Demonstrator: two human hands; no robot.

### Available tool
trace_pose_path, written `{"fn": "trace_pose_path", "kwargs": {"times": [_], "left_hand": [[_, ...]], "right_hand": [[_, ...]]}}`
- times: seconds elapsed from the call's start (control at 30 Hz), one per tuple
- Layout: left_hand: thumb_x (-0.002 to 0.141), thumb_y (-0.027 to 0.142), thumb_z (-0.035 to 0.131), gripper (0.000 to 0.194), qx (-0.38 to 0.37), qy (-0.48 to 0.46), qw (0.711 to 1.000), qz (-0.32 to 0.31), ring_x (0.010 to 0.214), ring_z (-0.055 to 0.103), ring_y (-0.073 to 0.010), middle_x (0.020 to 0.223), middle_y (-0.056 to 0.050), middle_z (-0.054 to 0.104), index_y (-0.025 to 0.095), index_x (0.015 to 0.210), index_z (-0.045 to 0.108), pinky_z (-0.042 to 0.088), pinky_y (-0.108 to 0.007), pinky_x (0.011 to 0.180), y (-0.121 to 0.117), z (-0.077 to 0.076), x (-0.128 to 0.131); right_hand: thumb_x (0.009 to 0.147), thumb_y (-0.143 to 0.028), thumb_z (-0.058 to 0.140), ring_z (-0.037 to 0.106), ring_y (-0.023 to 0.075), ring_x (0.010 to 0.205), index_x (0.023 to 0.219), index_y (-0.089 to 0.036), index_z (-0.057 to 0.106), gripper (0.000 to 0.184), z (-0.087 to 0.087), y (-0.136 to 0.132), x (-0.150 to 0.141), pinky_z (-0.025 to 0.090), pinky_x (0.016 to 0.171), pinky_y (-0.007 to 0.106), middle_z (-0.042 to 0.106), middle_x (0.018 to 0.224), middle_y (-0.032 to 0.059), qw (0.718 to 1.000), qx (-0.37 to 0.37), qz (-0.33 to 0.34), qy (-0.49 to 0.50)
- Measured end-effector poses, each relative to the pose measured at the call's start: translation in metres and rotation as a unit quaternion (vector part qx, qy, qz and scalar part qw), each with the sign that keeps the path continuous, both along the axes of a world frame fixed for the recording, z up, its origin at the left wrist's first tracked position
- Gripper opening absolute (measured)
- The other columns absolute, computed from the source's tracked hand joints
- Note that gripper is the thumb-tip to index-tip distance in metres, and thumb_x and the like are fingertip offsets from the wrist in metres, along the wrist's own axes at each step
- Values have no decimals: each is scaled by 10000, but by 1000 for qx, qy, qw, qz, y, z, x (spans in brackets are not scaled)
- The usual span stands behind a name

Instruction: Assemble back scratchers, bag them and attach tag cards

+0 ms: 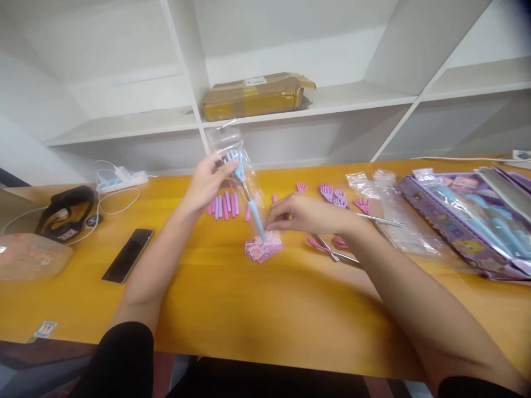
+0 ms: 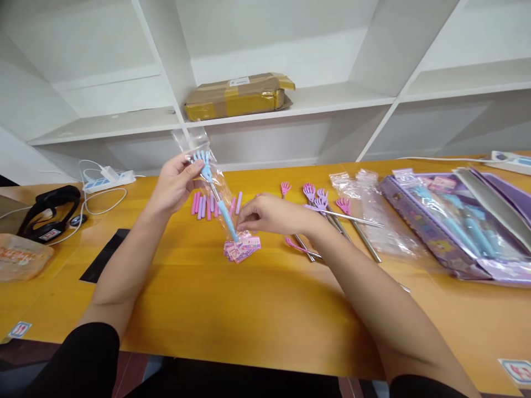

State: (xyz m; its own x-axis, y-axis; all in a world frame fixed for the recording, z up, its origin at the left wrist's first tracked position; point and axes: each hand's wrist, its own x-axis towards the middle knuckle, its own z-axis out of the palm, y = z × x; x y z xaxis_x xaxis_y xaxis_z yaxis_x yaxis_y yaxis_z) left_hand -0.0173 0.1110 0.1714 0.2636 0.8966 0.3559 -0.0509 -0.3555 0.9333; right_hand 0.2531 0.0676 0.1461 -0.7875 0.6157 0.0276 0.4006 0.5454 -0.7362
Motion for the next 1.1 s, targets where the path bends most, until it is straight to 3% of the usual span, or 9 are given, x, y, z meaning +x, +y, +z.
{"fn": "trace_pose_path", "kwargs": {"times": [0.2, 0.3, 0.43, 0.53, 0.6, 0.77, 0.9, 1.03, 1.1], "left_hand": [[841, 396, 941, 396, -1, 36, 999, 14, 785, 716, -121, 1025, -33, 739, 212, 1129, 742, 572, -216, 621, 10, -5, -6], [842, 391, 949, 452, -6, 101, 995, -25, 707, 730, -129, 894, -11, 723, 205, 1177, 709, 583, -222, 610, 9, -11, -6], [894, 389, 908, 414, -32, 171, 983, -64, 625, 731, -139, 756, 10, 695, 215, 1196, 684, 567, -219, 575, 3, -16, 1], [923, 394, 880, 369, -47, 198, 977, -68, 588, 724, -150, 754, 5, 700, 249, 1200, 685, 480, -202, 474, -5, -15, 7], [918, 386, 883, 343, -41, 203, 976, -70, 593, 726, -158, 745, 4, 693, 249, 1172, 698, 468, -206, 458, -8, -14, 10], [944, 372, 845, 283, -29, 235, 968, -81, 616, 718, -150, 759, -8, 711, 237, 1164, 730, 515, -220, 512, -8, -13, 11], [949, 351, 836, 236, -26, 244, 966, -75, 644, 725, -147, 775, -24, 730, 227, 1137, 765, 528, -217, 538, -7, -15, 11], [924, 332, 849, 223, -51, 240, 965, -89, 656, 743, -154, 845, -65, 792, 196, 1087, 779, 543, -222, 532, -9, -13, 14], [914, 339, 857, 230, -63, 247, 962, -98, 664, 750, -153, 905, -94, 822, 173, 1053, 780, 531, -214, 512, -10, -12, 15]], "right_hand": [[972, -353, 736, 750, 146, 949, 1122, -178, 868, 265, -21, 4, -21, 499, 833, 243, 828, 1076, 22, 980, -121, 69, -142], [935, -353, 780, 744, 149, 975, 1136, -185, 868, 276, -25, 4, -27, 493, 860, 238, 827, 1094, 15, 958, -159, 114, -210], [875, -358, 825, 677, 163, 843, 1013, -160, 832, 242, -26, 9, -21, 419, 743, 262, 792, 982, 39, 953, -112, 48, -279], [909, -329, 770, 666, 193, 895, 1133, -152, 773, 286, -28, 13, -17, 392, 730, 279, 763, 1105, 88, 949, -48, -45, -308], [896, -334, 789, 670, 209, 935, 1178, -167, 751, 330, -31, 14, -19, 393, 725, 283, 746, 1167, 100, 942, -31, -71, -326], [862, -246, 800, 663, 205, 816, 988, -137, 751, 174, -38, 10, -31, 392, 698, 291, 731, 988, 111, 924, -30, -78, -373], [863, -220, 786, 626, 177, 726, 871, -135, 725, 105, -39, 11, -34, 391, 684, 285, 706, 875, 90, 926, -23, -75, -371], [946, -210, 708, 574, 127, 692, 908, -170, 724, 57, -26, 12, -14, 373, 662, 262, 705, 866, 37, 946, -7, -54, -320], [997, -210, 640, 550, 117, 678, 892, -182, 716, 132, -12, 10, 5, 362, 651, 264, 696, 846, 13, 953, 2, -50, -298]]}}
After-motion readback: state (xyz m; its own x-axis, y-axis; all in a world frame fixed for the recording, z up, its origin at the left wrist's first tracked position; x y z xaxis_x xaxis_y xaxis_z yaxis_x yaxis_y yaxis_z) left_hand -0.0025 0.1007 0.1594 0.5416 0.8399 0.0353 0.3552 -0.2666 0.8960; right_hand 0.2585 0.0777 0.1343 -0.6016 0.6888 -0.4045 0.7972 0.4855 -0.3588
